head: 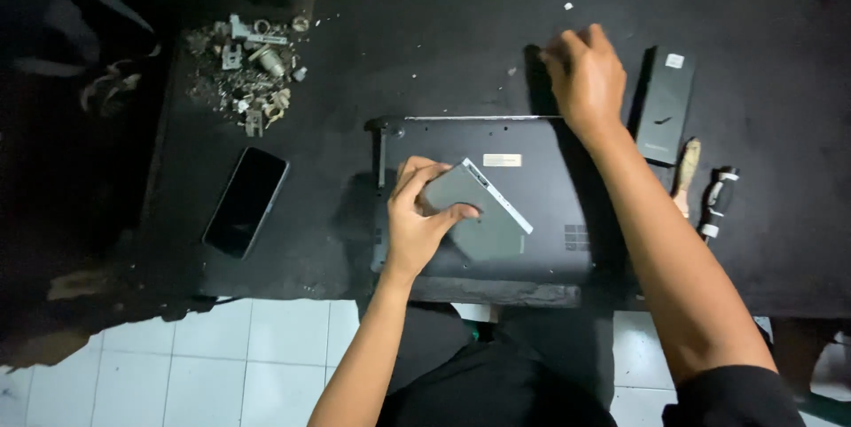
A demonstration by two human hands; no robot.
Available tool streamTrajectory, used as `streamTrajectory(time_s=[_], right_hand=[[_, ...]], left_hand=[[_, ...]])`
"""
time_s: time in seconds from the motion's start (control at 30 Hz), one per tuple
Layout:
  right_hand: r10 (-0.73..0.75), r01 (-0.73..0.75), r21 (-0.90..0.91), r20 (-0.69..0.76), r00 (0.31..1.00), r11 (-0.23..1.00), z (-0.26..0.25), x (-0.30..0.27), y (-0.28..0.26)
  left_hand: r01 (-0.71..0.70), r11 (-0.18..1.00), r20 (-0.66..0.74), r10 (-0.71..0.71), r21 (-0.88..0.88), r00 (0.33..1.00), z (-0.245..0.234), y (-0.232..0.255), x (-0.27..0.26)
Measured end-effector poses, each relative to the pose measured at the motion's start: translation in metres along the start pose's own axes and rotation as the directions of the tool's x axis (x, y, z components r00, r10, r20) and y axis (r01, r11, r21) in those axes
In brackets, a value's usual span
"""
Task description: The person holds a silver laptop hard drive, turning it over to inspect both sides. They then use a screwdriver to remove screws from the hard drive and place it on the back of a laptop chassis.
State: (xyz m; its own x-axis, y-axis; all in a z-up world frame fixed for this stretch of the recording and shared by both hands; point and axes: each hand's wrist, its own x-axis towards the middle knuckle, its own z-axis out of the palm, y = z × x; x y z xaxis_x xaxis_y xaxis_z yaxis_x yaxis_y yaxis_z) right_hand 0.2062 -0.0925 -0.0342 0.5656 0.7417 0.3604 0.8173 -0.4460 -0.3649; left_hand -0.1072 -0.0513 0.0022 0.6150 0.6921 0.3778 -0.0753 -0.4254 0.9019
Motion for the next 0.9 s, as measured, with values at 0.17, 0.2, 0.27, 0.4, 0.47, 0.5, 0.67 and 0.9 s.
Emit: streamTrajectory(time_s=[0.17,0.2,0.27,0.4,0.47,0.5,0.67,0.9], right_hand=[[-0.207,0.157,-0.252,-0.184,0.961,0.955,0.001,-0.005,-0.002],[-0.207,0.159,-0.250,-0.178,0.962,0.955,0.005,-0.005,0.000],[-0.221,0.161,-0.285,-0.193,0.956,0.945,0.009,-0.006,0.006],[-0.214,0.168,-0.235,-0.189,0.958,0.957,0.005,-0.008,0.005],[-0.206,0.166,-0.207,-0.188,0.960,0.964,0.008,-0.011,0.007],[-0.204,0.164,-0.209,-0.188,0.961,0.964,0.003,-0.012,0.003],[-0.118,0.229,0.298,-0.348,0.930,0.927,-0.035,-0.018,-0.031],[-0.033,0.212,0.586,-0.302,0.953,0.782,-0.117,-0.075,-0.085]], left_hand=[[-0.006,0.974,0.036,0.015,-0.226,0.999,0.000,-0.004,-0.002],[0.000,0.974,0.034,0.008,-0.225,0.999,-0.001,-0.005,-0.003],[-0.048,0.962,0.046,0.062,-0.269,0.997,0.000,-0.007,-0.003],[-0.084,0.935,0.055,0.109,-0.346,0.992,0.001,-0.003,0.000],[0.005,0.904,0.105,0.044,-0.427,0.993,0.001,0.004,0.001],[0.006,0.903,0.107,0.044,-0.429,0.993,0.001,0.006,0.000],[0.079,0.987,0.162,-0.056,-0.141,0.985,0.003,-0.007,-0.012],[0.063,0.957,0.066,-0.046,-0.284,0.997,0.007,0.007,-0.004]])
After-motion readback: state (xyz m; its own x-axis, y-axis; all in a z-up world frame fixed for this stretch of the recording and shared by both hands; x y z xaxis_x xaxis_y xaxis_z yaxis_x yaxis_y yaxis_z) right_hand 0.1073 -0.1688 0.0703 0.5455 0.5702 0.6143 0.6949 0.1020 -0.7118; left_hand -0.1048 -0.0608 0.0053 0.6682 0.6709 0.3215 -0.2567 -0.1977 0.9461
